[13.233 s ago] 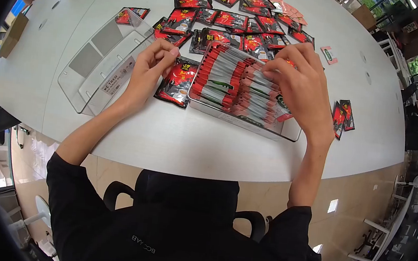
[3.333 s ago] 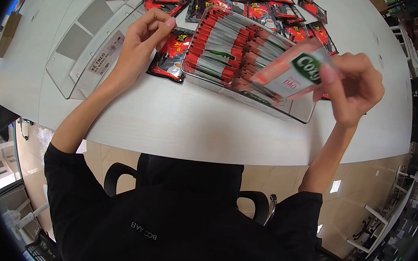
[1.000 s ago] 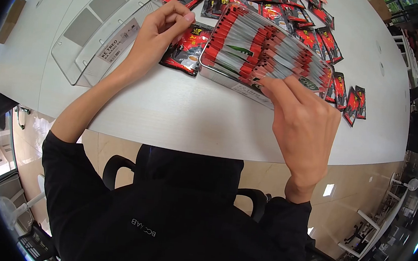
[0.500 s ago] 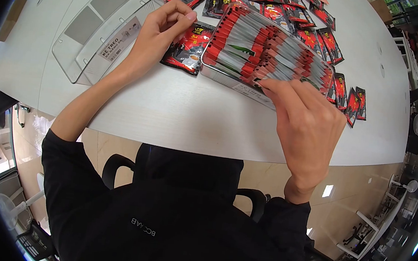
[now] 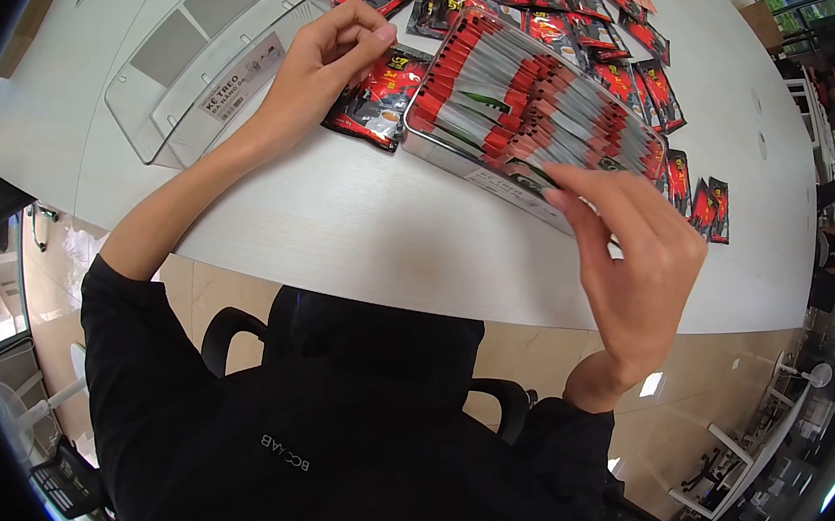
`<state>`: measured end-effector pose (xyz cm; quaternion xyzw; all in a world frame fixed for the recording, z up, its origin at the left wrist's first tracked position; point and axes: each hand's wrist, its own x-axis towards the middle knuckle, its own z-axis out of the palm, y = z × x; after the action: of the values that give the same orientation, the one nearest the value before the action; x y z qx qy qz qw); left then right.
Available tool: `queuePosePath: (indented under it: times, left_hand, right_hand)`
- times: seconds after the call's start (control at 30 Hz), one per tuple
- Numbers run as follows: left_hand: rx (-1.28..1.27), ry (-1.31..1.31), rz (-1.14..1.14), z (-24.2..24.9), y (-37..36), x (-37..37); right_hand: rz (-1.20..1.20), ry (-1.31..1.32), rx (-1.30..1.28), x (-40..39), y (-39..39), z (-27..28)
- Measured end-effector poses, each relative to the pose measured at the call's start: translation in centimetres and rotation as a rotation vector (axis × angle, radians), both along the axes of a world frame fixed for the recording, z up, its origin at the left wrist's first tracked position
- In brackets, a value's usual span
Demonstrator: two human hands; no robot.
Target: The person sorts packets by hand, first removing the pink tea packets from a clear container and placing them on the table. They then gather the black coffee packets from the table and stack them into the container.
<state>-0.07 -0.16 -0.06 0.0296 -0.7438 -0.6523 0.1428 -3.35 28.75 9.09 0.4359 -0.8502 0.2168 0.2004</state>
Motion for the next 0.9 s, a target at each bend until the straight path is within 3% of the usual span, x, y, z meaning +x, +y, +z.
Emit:
queuePosePath:
  times: [0.9]
  left_hand:
    - [-0.022, 0.009, 0.004, 0.0, 0.0, 0.0]
  right_hand:
    - [-0.054, -0.181, 0.352, 1.7, -0.9, 0.4]
